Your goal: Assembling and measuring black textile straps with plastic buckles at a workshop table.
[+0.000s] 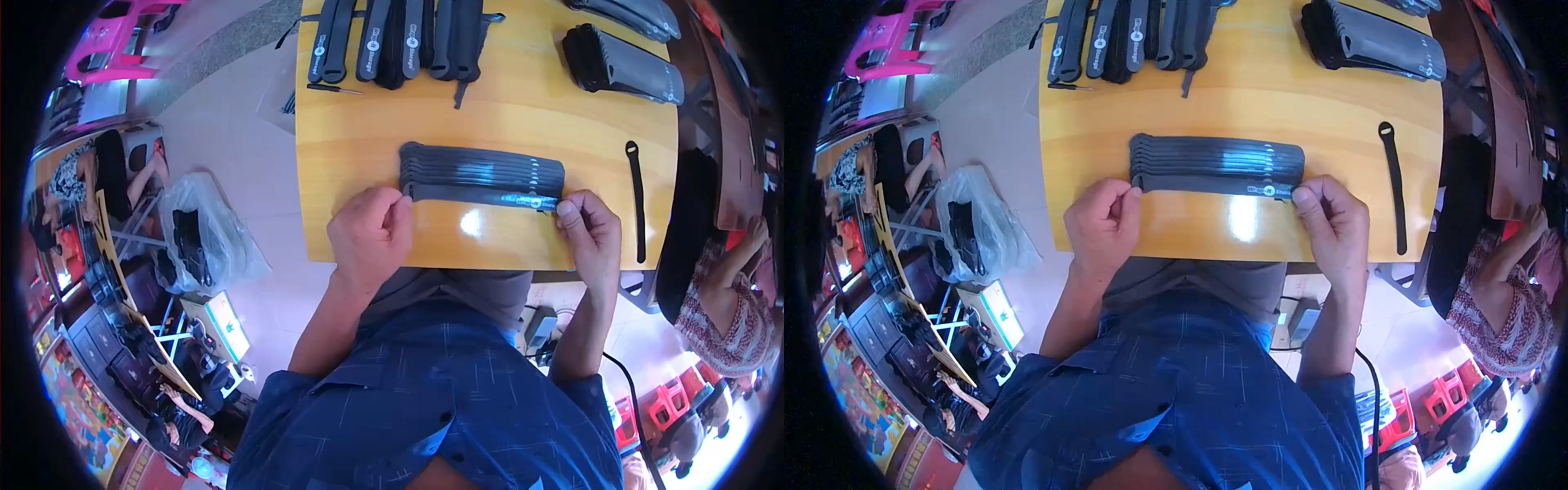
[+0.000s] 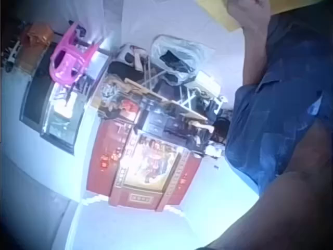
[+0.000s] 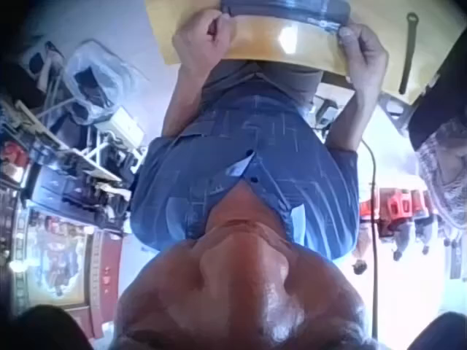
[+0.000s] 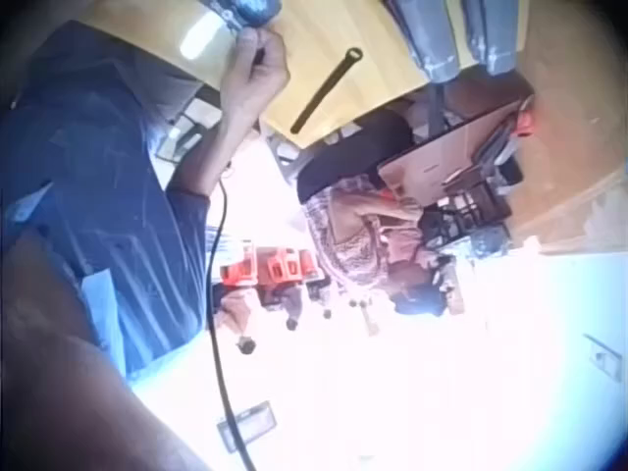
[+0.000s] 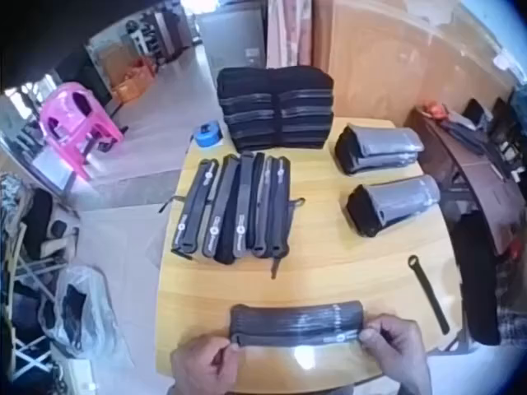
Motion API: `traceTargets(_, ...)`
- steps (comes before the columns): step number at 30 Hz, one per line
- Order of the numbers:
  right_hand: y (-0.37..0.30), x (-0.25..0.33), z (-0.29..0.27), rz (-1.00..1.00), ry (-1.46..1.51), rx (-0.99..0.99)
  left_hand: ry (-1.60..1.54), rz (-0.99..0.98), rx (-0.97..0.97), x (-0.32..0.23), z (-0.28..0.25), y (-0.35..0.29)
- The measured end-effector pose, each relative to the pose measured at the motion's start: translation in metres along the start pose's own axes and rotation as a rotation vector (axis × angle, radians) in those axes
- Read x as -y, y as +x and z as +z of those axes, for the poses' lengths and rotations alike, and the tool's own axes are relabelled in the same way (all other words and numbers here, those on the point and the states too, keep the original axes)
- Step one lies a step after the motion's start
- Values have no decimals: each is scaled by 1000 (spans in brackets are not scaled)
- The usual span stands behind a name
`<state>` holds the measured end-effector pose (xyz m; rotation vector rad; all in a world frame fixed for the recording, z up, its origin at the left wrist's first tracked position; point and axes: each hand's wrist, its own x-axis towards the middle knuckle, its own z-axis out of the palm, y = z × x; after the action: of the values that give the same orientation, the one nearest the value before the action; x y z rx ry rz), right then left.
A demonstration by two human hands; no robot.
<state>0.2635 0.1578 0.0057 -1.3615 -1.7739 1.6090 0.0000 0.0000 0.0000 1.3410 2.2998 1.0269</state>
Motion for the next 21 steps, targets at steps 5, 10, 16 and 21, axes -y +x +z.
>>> traceTargets(5,2,-1,3,-12,0,-15,15,33,0,1,-1,2)
traceTargets(10,2,0,2,-9,-26,-10,19,25,19,-1,-2,3)
traceTargets(16,3,1,3,-5,-55,-22,21,17,19,-1,-1,4)
traceTargets(21,3,-1,4,3,-86,-48,22,-1,21,-4,-1,4)
